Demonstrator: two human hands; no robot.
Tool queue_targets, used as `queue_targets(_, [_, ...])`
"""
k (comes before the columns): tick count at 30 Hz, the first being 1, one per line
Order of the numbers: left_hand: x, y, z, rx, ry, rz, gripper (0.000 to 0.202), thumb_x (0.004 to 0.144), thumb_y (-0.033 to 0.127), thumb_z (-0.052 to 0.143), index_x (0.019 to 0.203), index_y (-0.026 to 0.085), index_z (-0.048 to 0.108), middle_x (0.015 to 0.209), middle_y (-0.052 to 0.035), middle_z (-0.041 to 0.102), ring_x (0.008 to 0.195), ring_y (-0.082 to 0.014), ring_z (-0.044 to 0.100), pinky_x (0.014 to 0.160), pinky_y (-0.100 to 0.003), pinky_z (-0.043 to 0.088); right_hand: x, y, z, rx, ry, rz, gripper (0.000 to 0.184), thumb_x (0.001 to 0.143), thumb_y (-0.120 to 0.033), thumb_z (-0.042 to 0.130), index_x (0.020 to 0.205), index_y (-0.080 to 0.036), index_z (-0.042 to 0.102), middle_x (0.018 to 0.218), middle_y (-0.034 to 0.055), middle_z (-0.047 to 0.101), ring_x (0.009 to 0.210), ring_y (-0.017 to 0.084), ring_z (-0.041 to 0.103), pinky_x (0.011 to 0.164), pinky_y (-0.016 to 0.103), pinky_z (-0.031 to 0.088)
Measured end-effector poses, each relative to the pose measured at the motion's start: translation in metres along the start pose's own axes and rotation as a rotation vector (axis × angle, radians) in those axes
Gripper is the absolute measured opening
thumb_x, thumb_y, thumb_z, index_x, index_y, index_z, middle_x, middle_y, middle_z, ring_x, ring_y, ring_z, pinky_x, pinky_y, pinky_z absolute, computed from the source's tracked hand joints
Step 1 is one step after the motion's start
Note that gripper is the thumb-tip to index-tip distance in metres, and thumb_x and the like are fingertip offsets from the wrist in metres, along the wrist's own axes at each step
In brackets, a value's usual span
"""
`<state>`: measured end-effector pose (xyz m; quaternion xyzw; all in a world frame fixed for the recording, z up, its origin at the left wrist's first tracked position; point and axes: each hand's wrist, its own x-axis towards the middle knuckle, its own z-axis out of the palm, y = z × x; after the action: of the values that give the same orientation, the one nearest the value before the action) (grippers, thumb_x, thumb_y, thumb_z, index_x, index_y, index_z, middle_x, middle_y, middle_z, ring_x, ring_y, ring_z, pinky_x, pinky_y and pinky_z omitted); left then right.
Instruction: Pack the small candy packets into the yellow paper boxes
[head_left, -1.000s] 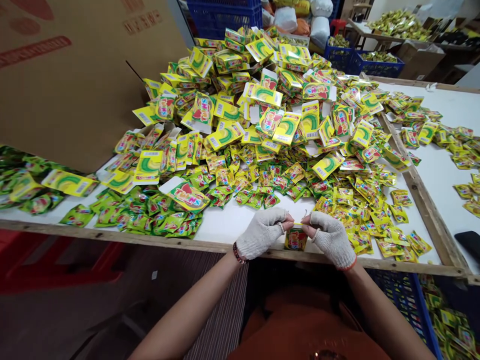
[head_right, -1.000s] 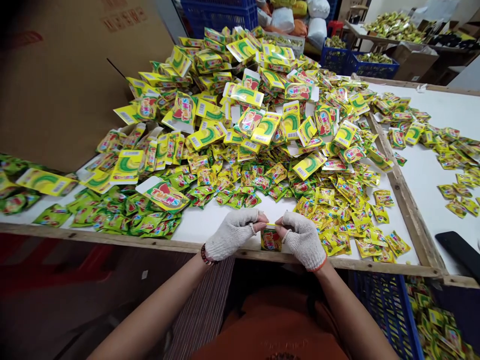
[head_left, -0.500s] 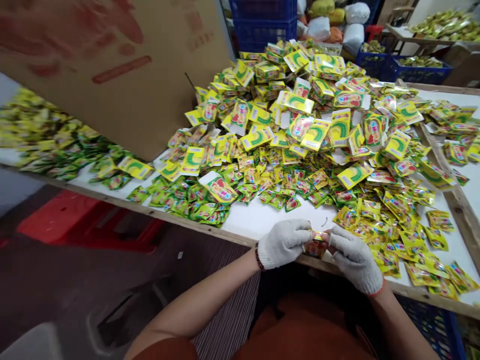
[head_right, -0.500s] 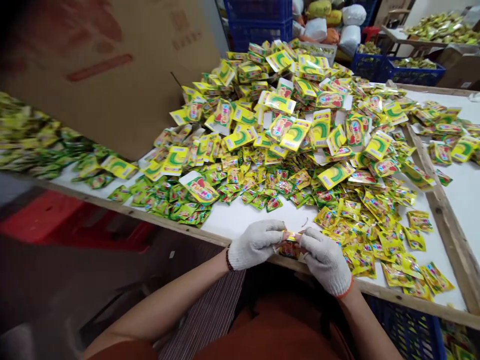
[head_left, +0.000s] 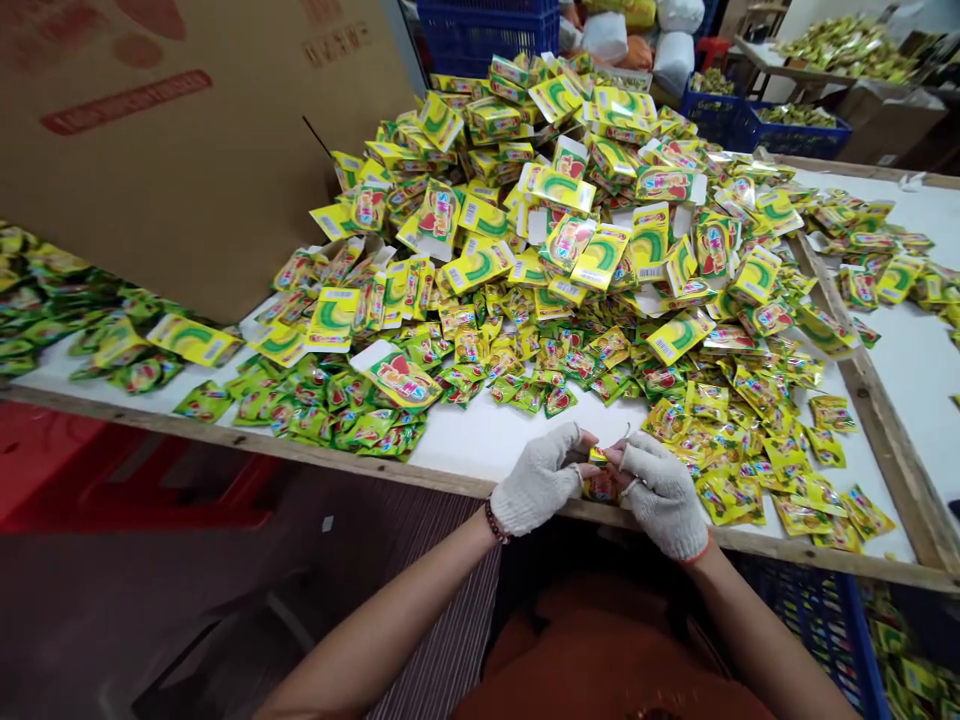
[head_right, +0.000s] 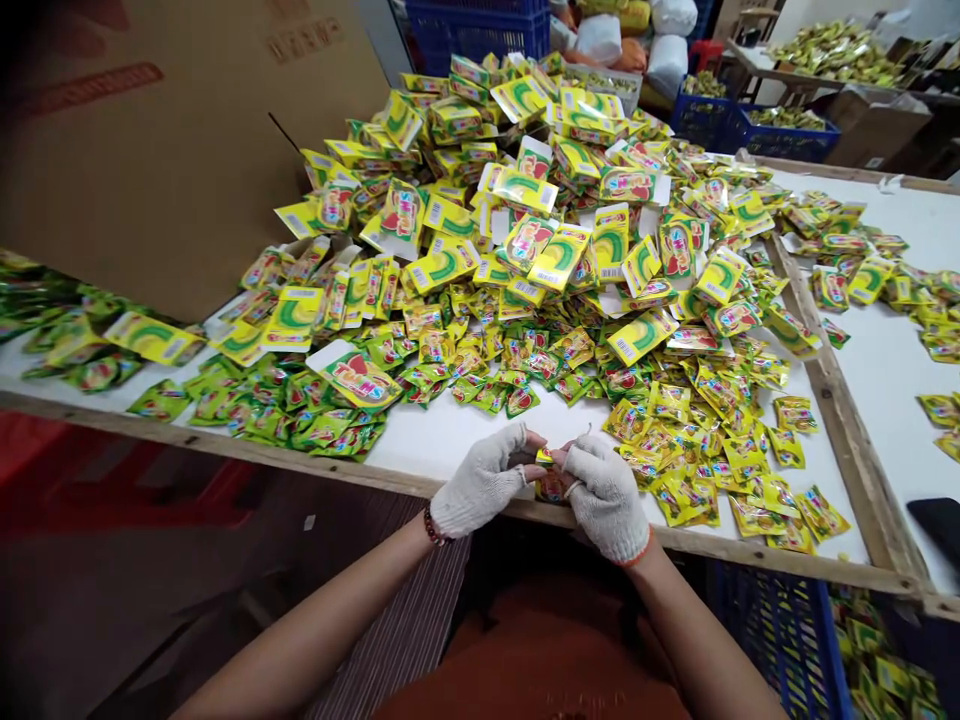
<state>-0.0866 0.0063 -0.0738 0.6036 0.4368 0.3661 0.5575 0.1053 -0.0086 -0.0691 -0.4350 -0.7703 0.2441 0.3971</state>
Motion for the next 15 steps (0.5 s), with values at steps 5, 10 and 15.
queue_targets(5, [0.001, 0.003, 0.001, 0.072, 0.005, 0.115, 0.012, 0.085, 0.026, 0.065, 0.09, 0.016, 0.071, 0.089, -0.0043, 0.072, 0.086, -0.0165, 0.065, 0.084, -0.03, 0.053, -0.002, 0.002, -0.006, -0.088, -0.103, -0.081, 0.027, 0.089, -0.007, 0.05, 0.101, -0.02, 0.07, 0.082, 0.0051, 0.059, 0.076, 0.018, 0.057, 0.065, 0.029, 0.048])
queue_targets(10, [0.002, 0.0, 0.004, -0.105, 0.025, -0.003, 0.023, 0.08, 0.026, 0.07, 0.101, 0.017, 0.064, 0.098, -0.0058, 0.072, 0.09, -0.0171, 0.068, 0.083, -0.03, 0.054, 0.003, -0.001, -0.001, 0.065, -0.019, -0.002, 0.021, 0.091, -0.01, 0.057, 0.102, -0.023, 0.069, 0.089, 0.0041, 0.064, 0.086, 0.018, 0.061, 0.076, 0.03, 0.051])
queue_targets(15, [-0.001, -0.008, 0.004, -0.231, 0.002, -0.088, 0.03, 0.077, 0.024, 0.07, 0.103, 0.017, 0.057, 0.105, -0.0083, 0.071, 0.098, -0.0195, 0.068, 0.088, -0.034, 0.054, 0.01, -0.004, 0.003, 0.166, -0.019, 0.024, 0.015, 0.091, -0.012, 0.061, 0.089, -0.022, 0.071, 0.09, 0.0035, 0.067, 0.086, 0.017, 0.063, 0.077, 0.029, 0.051])
